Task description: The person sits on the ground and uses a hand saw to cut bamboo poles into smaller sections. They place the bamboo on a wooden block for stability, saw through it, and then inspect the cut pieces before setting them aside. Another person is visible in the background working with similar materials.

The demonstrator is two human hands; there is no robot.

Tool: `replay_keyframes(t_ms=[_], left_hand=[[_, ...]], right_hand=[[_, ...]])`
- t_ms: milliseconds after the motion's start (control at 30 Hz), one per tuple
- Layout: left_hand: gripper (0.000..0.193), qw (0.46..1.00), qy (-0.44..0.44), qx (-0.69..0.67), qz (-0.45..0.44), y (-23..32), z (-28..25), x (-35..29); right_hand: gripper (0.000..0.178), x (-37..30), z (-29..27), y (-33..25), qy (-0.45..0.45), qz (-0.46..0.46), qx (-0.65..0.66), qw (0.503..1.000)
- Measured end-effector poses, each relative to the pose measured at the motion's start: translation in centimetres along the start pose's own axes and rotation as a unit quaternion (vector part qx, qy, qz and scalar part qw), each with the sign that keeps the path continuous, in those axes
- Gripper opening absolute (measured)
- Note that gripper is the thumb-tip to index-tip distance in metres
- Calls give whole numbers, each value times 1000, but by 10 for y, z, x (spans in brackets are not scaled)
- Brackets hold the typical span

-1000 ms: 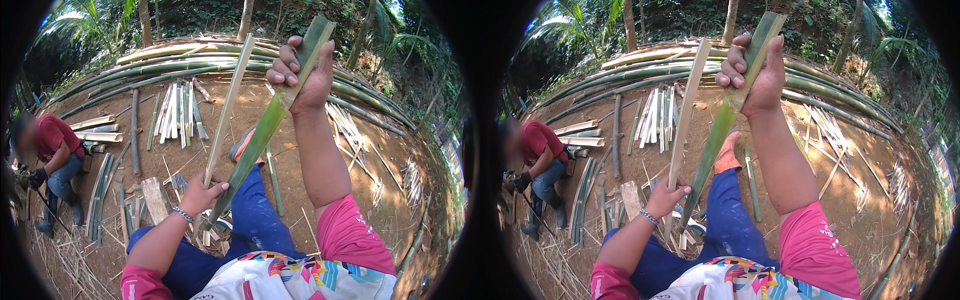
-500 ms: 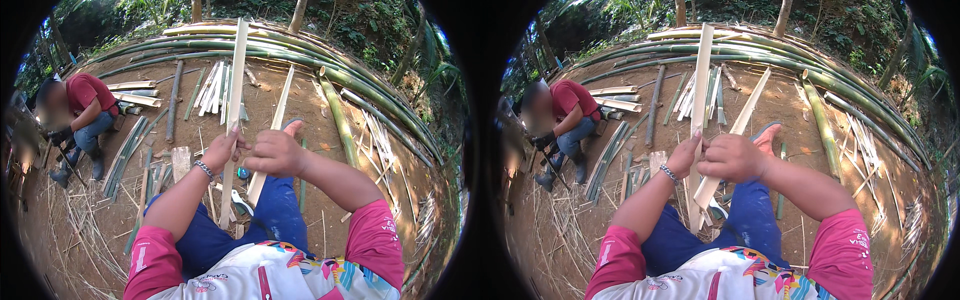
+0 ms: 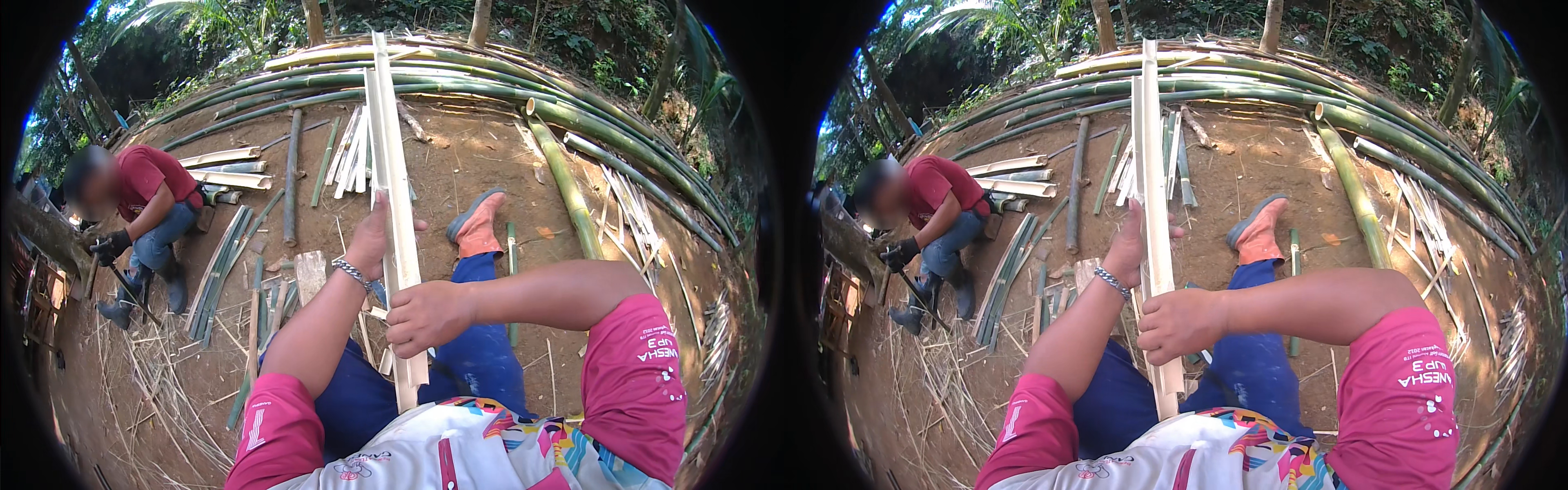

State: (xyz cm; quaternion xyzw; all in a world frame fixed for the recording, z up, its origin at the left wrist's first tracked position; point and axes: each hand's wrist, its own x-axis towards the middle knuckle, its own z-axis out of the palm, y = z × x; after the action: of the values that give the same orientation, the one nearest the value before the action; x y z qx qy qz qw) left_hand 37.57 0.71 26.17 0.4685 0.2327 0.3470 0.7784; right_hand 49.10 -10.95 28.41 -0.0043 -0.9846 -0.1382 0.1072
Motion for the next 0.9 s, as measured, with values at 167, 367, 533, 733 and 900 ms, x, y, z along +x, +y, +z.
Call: replay_keyframes(t_ms=[167, 367, 533, 733, 900], left_hand=[[59, 998, 29, -24, -43, -3, -17, 6], [33, 998, 36, -20, -41, -2, -30, 5], [24, 999, 36, -29, 15, -1, -43, 8], [24, 995, 82, -4, 58, 13, -60, 0], [23, 984, 142, 45, 96, 7, -68, 9]], right_hand=[[8, 7, 13, -4, -6, 8, 44, 999], [17, 14, 7, -14, -50, 107, 26, 993], [55, 6, 1, -40, -79, 290, 63, 952], [71, -7, 32, -73, 33, 503, 141, 852], [55, -29, 56, -100, 250, 618, 341, 663]])
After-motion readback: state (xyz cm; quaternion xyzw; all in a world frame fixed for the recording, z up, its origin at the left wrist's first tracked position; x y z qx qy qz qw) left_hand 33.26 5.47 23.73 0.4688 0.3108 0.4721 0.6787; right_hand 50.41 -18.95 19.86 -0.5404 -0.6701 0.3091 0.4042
